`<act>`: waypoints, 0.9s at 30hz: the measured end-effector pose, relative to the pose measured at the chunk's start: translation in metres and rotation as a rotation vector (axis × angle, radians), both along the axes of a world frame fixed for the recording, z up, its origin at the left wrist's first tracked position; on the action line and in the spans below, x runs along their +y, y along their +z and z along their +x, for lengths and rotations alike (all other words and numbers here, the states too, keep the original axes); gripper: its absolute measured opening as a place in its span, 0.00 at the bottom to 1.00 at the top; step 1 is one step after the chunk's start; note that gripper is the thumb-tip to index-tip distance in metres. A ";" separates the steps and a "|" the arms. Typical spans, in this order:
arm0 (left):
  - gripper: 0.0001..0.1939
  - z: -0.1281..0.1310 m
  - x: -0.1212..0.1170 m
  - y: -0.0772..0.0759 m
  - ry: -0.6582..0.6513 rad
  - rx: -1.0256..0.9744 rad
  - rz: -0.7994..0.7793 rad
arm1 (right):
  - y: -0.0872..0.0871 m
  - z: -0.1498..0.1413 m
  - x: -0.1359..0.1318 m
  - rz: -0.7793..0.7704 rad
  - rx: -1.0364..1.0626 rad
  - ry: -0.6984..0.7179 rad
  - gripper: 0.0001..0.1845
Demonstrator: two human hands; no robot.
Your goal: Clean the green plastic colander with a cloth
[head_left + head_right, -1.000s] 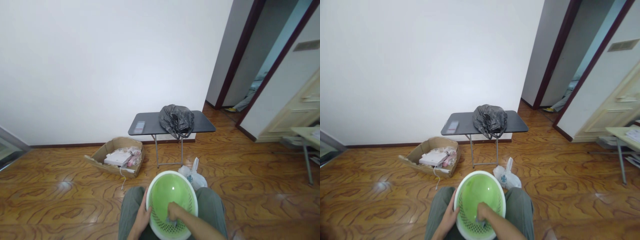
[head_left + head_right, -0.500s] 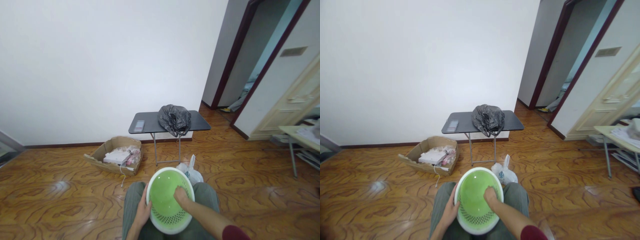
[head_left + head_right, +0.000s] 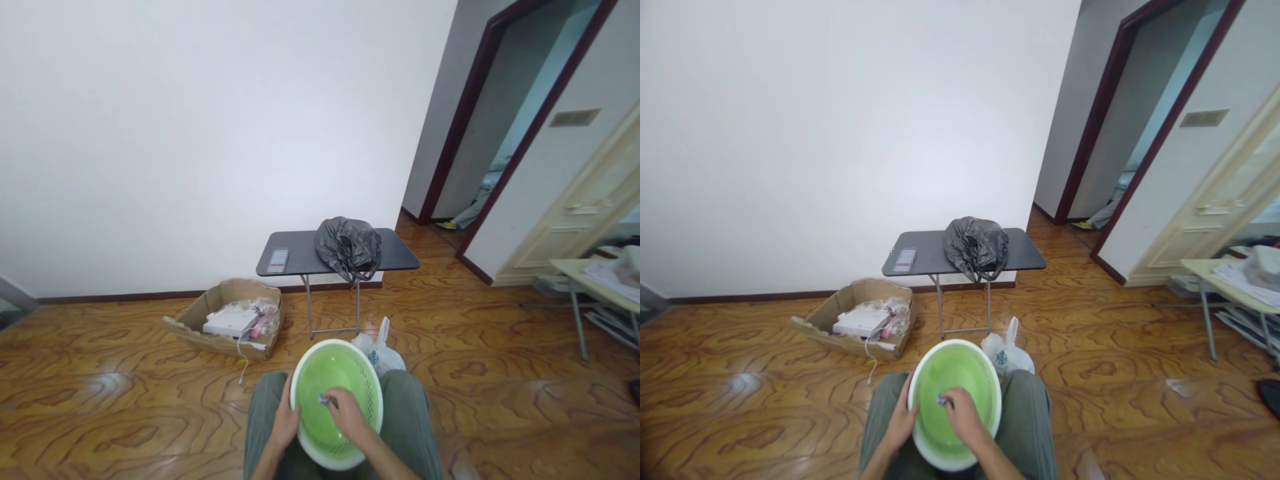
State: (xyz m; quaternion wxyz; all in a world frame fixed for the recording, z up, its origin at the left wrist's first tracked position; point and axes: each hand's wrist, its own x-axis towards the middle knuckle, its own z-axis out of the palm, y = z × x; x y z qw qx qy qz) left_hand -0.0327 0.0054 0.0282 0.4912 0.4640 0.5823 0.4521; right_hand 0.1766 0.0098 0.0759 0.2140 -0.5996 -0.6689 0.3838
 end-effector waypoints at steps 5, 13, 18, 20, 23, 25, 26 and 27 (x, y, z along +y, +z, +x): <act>0.52 -0.014 0.001 -0.010 0.006 -0.034 -0.074 | -0.002 0.070 0.002 0.374 -0.071 -0.274 0.23; 0.56 -0.011 0.005 -0.027 -0.088 -0.065 -0.077 | -0.044 0.091 0.047 0.445 -0.220 -0.365 0.24; 0.56 -0.009 0.007 -0.032 -0.103 -0.082 -0.083 | -0.024 0.062 0.091 0.448 -0.205 -0.282 0.26; 0.56 -0.009 0.008 -0.031 -0.104 -0.083 -0.093 | -0.014 0.042 0.109 0.453 -0.169 -0.199 0.28; 0.56 -0.009 0.008 -0.030 -0.105 -0.083 -0.089 | -0.006 0.004 0.125 0.438 -0.141 -0.044 0.28; 0.56 -0.008 0.008 -0.030 -0.101 -0.093 -0.079 | -0.008 -0.025 0.124 0.425 -0.132 0.108 0.27; 0.56 -0.008 0.008 -0.030 -0.098 -0.099 -0.074 | -0.010 -0.039 0.121 0.429 -0.127 0.181 0.25; 0.56 -0.008 0.008 -0.030 -0.094 -0.105 -0.073 | -0.012 -0.050 0.116 0.441 -0.120 0.252 0.22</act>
